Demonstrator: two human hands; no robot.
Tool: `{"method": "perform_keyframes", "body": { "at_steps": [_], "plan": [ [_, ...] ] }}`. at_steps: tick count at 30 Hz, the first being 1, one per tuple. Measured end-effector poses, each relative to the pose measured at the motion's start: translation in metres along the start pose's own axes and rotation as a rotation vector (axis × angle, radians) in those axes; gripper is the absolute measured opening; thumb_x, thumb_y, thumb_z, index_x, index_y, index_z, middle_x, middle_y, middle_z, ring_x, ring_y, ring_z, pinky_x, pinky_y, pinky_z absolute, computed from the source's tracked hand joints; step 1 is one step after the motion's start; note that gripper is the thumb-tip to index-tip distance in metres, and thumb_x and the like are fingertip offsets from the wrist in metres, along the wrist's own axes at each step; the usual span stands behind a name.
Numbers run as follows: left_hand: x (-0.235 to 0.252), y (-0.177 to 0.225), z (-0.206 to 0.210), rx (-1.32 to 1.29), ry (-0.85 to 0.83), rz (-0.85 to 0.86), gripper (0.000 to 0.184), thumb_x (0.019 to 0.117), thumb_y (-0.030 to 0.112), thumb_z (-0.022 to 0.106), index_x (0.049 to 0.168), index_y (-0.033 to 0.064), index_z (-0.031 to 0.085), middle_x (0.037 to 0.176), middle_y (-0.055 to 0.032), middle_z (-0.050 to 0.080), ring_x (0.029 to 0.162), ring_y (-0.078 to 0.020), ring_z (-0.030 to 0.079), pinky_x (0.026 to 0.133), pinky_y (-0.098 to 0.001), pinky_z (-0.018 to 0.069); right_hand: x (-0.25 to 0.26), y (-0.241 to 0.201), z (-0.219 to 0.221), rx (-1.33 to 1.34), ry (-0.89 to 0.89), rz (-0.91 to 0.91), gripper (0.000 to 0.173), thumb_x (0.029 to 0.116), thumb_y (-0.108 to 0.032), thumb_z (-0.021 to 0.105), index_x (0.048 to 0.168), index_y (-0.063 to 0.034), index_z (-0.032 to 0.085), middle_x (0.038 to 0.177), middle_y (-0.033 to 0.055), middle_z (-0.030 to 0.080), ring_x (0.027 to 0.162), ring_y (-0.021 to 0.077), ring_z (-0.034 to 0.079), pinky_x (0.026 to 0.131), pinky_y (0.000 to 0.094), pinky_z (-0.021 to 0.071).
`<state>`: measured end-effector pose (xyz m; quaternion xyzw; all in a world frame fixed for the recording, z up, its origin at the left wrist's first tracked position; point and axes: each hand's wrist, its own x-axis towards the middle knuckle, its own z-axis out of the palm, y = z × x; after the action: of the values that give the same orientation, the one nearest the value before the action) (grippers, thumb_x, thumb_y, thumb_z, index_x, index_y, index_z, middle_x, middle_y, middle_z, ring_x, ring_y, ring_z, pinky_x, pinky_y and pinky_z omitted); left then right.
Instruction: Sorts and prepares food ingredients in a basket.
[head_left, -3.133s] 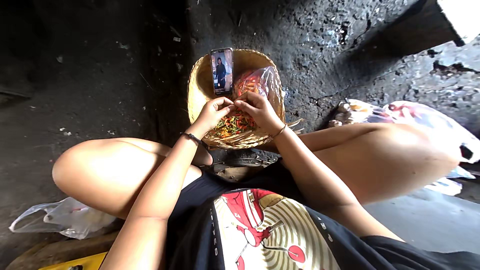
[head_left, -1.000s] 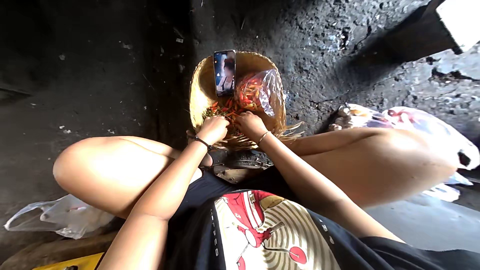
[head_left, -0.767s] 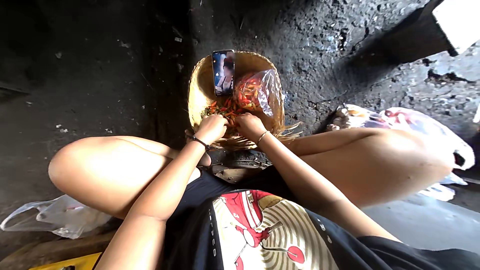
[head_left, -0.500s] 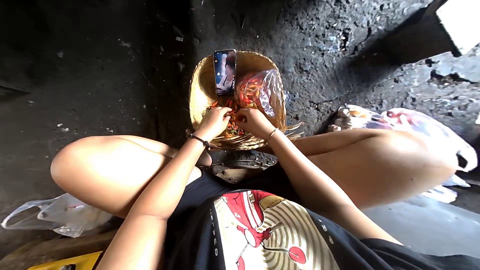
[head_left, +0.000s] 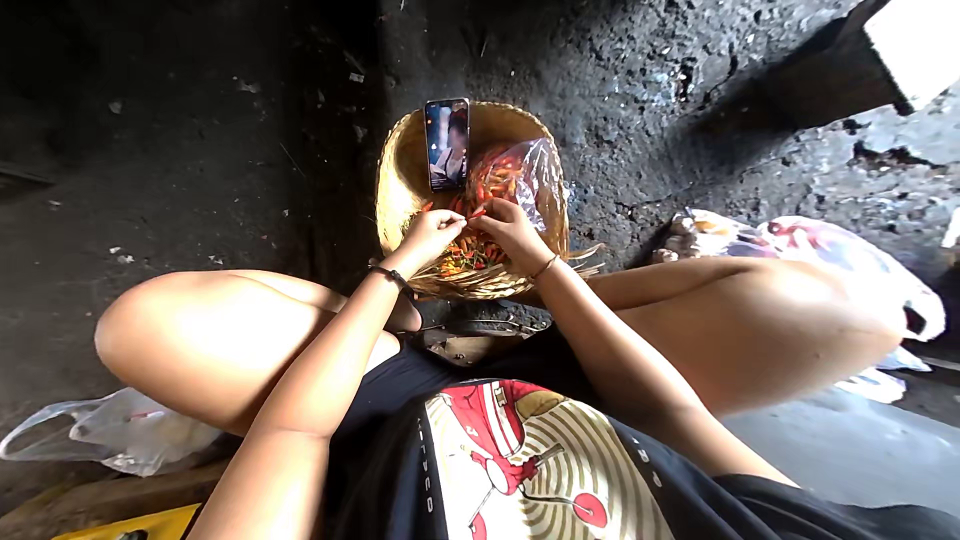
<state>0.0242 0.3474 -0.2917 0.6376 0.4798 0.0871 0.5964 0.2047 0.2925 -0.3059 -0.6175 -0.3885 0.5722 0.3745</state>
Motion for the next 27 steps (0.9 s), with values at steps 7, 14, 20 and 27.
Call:
{"method": "perform_keyframes", "body": {
  "at_steps": [7, 14, 20, 27],
  "plan": [
    [-0.001, -0.002, -0.002, 0.021, 0.028, 0.044, 0.017, 0.1021, 0.008, 0.061, 0.113, 0.001, 0.071, 0.101, -0.0109, 0.072, 0.089, -0.0134, 0.066, 0.087, -0.0357, 0.0529, -0.003, -0.003, 0.003, 0.045, -0.014, -0.025, 0.015, 0.0988, -0.011, 0.066, 0.107, 0.0009, 0.063, 0.091, 0.008, 0.067, 0.078, 0.0112, 0.066, 0.072, 0.0289, 0.0575],
    [-0.002, -0.001, -0.003, -0.002, 0.048, 0.124, 0.016, 0.1021, 0.011, 0.063, 0.111, -0.0007, 0.071, 0.104, -0.011, 0.073, 0.094, -0.0122, 0.068, 0.091, -0.0343, 0.0544, -0.003, -0.006, 0.001, 0.175, -0.026, 0.0, 0.016, 0.1042, -0.016, 0.06, 0.106, -0.0006, 0.064, 0.087, 0.0038, 0.065, 0.074, 0.0086, 0.063, 0.072, 0.0267, 0.0569],
    [-0.003, 0.004, -0.003, -0.215, 0.065, 0.291, 0.015, 0.1017, 0.008, 0.063, 0.108, -0.0023, 0.071, 0.092, -0.0046, 0.075, 0.084, -0.0056, 0.07, 0.084, -0.0258, 0.0579, -0.002, -0.01, -0.009, 0.637, -0.11, 0.153, 0.024, 0.1107, -0.023, 0.042, 0.102, -0.0097, 0.06, 0.085, -0.0014, 0.061, 0.073, 0.0073, 0.061, 0.072, 0.0229, 0.0553],
    [-0.009, 0.006, -0.013, 0.544, -0.013, -0.042, 0.026, 0.1042, 0.015, 0.056, 0.121, 0.0089, 0.075, 0.118, -0.0158, 0.073, 0.115, -0.0319, 0.068, 0.103, -0.0556, 0.0498, 0.004, 0.002, -0.006, 0.039, -0.028, 0.107, 0.024, 0.1057, -0.013, 0.043, 0.104, -0.004, 0.065, 0.087, 0.0026, 0.061, 0.073, 0.0094, 0.058, 0.068, 0.0277, 0.0508]
  ]
}}
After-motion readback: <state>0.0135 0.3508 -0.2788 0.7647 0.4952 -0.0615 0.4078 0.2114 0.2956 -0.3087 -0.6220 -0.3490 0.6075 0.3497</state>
